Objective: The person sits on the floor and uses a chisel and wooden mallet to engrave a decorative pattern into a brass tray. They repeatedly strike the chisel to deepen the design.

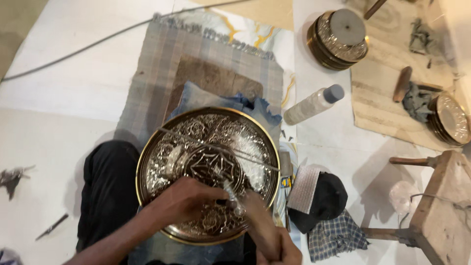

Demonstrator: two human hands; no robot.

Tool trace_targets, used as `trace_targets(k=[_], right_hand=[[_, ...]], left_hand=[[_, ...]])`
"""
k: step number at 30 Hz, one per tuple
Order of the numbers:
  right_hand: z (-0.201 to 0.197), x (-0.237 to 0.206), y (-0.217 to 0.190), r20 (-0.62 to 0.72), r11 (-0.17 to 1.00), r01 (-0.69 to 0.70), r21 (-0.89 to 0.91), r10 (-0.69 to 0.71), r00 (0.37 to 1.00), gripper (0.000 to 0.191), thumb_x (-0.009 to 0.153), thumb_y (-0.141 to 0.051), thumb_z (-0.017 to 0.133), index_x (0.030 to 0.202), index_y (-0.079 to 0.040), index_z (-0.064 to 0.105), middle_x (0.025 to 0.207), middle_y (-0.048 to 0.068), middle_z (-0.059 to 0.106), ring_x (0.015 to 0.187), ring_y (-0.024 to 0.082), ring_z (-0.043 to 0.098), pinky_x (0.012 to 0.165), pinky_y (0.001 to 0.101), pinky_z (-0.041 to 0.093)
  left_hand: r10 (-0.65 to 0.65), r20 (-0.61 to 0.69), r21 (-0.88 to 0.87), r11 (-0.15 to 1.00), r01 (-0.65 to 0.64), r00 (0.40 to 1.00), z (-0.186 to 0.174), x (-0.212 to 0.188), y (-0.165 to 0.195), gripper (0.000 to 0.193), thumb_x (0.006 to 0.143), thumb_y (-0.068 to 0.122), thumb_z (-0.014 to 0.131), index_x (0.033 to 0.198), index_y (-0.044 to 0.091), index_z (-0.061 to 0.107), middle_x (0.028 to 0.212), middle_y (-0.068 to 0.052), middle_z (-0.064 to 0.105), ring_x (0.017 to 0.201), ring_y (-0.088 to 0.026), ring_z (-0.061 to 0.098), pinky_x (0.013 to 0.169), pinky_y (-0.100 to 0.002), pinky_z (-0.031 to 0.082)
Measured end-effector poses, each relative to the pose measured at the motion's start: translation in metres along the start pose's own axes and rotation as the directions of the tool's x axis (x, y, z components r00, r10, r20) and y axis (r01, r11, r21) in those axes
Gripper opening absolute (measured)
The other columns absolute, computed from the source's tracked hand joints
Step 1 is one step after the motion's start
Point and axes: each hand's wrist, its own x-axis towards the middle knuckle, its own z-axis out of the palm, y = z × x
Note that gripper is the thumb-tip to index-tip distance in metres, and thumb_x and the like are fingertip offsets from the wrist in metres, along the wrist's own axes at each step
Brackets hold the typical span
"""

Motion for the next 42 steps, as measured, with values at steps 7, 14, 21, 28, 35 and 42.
trace_targets(k=[7, 14, 21, 28, 35, 42], right_hand=[[-0.011, 0.020, 0.019, 0.379, 0.963, -0.116, -0.243, 0.204, 0.902, 0.071, 0.073, -0.013, 0.089, 0.138, -0.013, 0.058, 0.115, 0.010, 0.076, 0.108, 0.019, 0.074, 0.100, 0.0304, 0.052], [-0.006, 0.025, 0.014, 0.405, 0.967, -0.082, -0.241, 0.177, 0.897, 0.065, 0.076, -0.016, 0.086, 0.135, -0.013, 0.061, 0.115, 0.010, 0.076, 0.108, 0.018, 0.075, 0.100, 0.0303, 0.053], [0.019, 0.014, 0.018, -0.017, 0.974, 0.224, -0.029, -0.225, 0.974, 0.070, 0.067, -0.010, 0.081, 0.135, -0.007, 0.063, 0.093, 0.013, 0.076, 0.085, 0.024, 0.076, 0.080, 0.0321, 0.059], [0.008, 0.015, -0.001, 0.056, 0.947, 0.101, -0.305, -0.088, 0.995, 0.062, 0.059, -0.008, 0.088, 0.119, -0.013, 0.073, 0.093, 0.011, 0.079, 0.085, 0.024, 0.077, 0.078, 0.0369, 0.060], [0.003, -0.003, -0.032, -0.056, 0.988, 0.142, -0.063, -0.145, 0.988, 0.060, 0.061, 0.001, 0.085, 0.119, -0.003, 0.071, 0.091, 0.017, 0.078, 0.079, 0.026, 0.076, 0.074, 0.0331, 0.059], [0.012, -0.018, -0.034, -0.205, 0.972, 0.184, 0.143, -0.153, 0.967, 0.052, 0.067, -0.003, 0.081, 0.117, 0.001, 0.069, 0.101, 0.018, 0.078, 0.092, 0.027, 0.077, 0.080, 0.0331, 0.057]], left_hand=[[0.141, -0.026, -0.071, 0.987, -0.142, 0.990, -0.002, 0.005, -0.005, 0.058, 0.074, -0.012, 0.066, 0.121, 0.020, 0.073, 0.090, -0.006, 0.082, 0.074, -0.017, 0.081, 0.061, -0.032, 0.066], [0.080, 0.011, -0.059, 0.995, -0.079, 0.997, -0.005, 0.008, 0.001, 0.060, 0.073, -0.014, 0.066, 0.121, 0.021, 0.074, 0.089, -0.007, 0.081, 0.075, -0.019, 0.081, 0.058, -0.033, 0.065], [-0.069, 0.111, 0.049, 0.997, 0.064, 0.991, -0.008, 0.010, 0.001, 0.054, 0.077, -0.009, 0.071, 0.120, 0.023, 0.074, 0.085, -0.007, 0.080, 0.069, -0.023, 0.077, 0.061, -0.037, 0.061], [0.141, -0.029, -0.011, 0.990, -0.141, 0.990, -0.008, 0.012, -0.002, 0.050, 0.075, -0.007, 0.072, 0.117, 0.019, 0.074, 0.080, -0.006, 0.079, 0.065, -0.019, 0.076, 0.056, -0.034, 0.061], [0.131, -0.027, -0.044, 0.990, -0.132, 0.991, -0.009, 0.011, -0.006, 0.059, 0.070, -0.007, 0.076, 0.124, 0.017, 0.072, 0.079, -0.008, 0.078, 0.055, -0.019, 0.071, 0.054, -0.034, 0.059], [0.042, 0.067, 0.006, 0.999, -0.042, 0.997, -0.005, 0.009, -0.009, 0.068, 0.070, -0.009, 0.074, 0.131, 0.021, 0.071, 0.072, -0.008, 0.077, 0.054, -0.018, 0.070, 0.057, -0.034, 0.062]])
